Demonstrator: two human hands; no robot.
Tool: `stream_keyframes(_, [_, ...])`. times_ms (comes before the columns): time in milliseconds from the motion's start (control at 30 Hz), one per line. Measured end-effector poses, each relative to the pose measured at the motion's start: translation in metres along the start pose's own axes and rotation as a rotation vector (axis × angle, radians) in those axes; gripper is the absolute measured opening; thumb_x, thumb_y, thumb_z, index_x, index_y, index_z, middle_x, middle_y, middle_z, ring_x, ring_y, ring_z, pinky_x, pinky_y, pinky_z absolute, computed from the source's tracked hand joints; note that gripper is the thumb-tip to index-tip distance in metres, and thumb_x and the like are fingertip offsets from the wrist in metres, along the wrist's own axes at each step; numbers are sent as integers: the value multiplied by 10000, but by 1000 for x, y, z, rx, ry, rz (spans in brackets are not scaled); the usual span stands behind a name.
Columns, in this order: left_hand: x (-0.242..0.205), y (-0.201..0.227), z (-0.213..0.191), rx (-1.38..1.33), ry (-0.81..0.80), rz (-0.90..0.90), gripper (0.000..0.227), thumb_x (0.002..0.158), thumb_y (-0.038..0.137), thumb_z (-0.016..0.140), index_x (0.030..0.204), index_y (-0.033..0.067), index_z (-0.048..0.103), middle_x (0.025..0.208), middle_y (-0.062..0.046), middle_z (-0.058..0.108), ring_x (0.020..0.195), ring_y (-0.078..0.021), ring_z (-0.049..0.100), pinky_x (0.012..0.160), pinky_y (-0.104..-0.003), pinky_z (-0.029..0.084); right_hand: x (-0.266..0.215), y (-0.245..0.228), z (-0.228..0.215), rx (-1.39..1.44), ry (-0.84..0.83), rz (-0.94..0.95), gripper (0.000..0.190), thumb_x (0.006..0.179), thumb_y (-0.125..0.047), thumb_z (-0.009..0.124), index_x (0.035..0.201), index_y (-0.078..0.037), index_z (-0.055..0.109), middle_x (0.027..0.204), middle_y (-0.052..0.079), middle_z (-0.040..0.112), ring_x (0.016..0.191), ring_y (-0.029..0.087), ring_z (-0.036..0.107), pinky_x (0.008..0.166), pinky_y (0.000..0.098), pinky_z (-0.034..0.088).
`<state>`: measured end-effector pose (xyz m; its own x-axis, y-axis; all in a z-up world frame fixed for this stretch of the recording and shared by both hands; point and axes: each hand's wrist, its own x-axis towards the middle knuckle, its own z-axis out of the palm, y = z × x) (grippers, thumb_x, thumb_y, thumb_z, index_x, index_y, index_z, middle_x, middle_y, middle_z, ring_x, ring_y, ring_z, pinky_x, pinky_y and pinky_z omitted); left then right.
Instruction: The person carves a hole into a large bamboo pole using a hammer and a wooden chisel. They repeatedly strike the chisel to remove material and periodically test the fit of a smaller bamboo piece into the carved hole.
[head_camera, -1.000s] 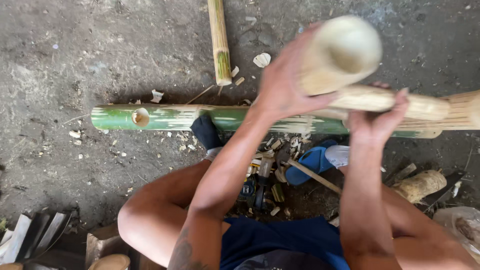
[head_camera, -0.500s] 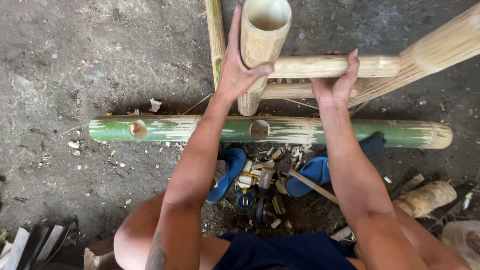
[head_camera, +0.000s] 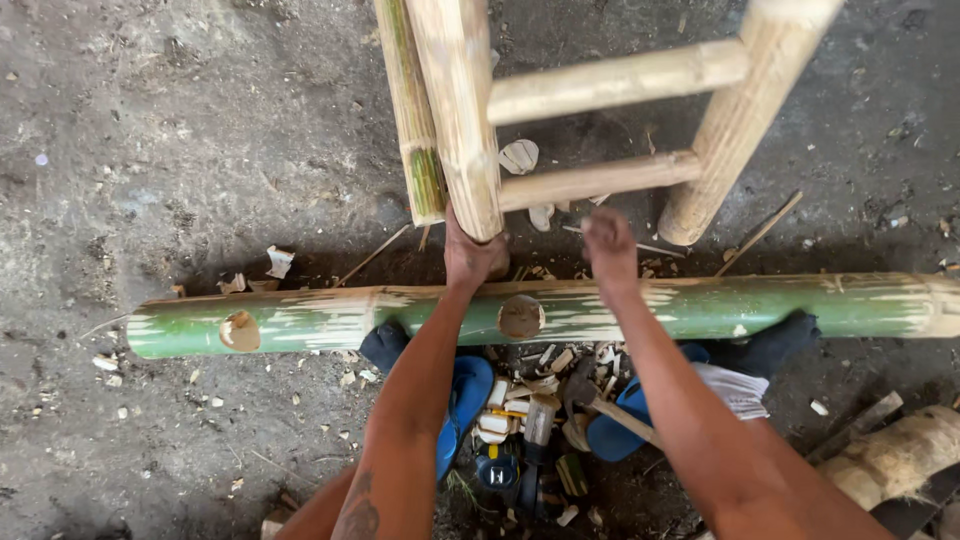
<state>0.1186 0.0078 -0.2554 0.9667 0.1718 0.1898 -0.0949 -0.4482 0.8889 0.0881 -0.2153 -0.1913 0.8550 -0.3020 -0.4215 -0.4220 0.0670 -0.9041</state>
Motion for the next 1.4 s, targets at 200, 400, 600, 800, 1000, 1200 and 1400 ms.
stream_keyframes(200, [57,10,9,-56,-159,-509,1160,683,184,848,1571,114,106,1355,-194,558,1099,-318,672,939,-386,622,-3,88,-47,-438,-170,-110,342,1034,-251,574,1313,-56,604,1221,144,680,1151,245,655,961,408,565])
stream_keyframes(400, [59,17,14,123,57,-50,866,893,135,786,1582,31,272,1409,-259,552,1185,-384,639,971,-438,604,-9,104,-71,-232,-240,-334,277,993,-162,672,1228,-19,633,1187,158,712,1150,248,704,1000,384,566])
stream_keyframes(600, [-83,62,34,365,-575,450,655,905,360,704,1457,120,447,1503,-150,518,1426,-370,457,1130,-549,412,-53,97,-73,-539,3,-617,344,885,-3,693,1226,-39,655,1216,186,709,1092,311,719,923,389,577])
stream_keyframes(800, [-130,71,68,921,-786,579,972,885,215,730,1628,262,104,1633,-210,234,1466,-463,269,1086,-741,244,-72,85,-118,-972,127,-397,633,845,-180,784,1421,-129,528,1428,164,563,1332,382,527,1070,533,448])
stream_keyframes(1000, [-103,69,63,941,-1124,302,1151,831,166,800,1649,253,-6,1676,-247,158,1506,-475,242,1150,-756,190,-84,80,-172,-1355,57,-130,1094,742,-288,858,1620,-266,206,1694,66,209,1574,345,157,1182,689,180])
stream_keyframes(1200, [-89,26,-67,996,-1066,204,1226,744,299,896,1636,287,55,1665,-197,191,1513,-441,232,1161,-745,181,-78,66,-166,-1576,-137,-150,1140,735,-301,885,1617,-305,162,1697,47,131,1557,361,82,1200,670,103])
stream_keyframes(1400, [-65,19,-140,1112,-1041,-47,1251,670,431,925,1650,297,158,1647,-142,307,1514,-401,293,1170,-692,283,-74,79,-101,-1564,-226,-375,1076,746,-271,878,1616,-298,245,1650,70,286,1556,344,184,1238,621,114])
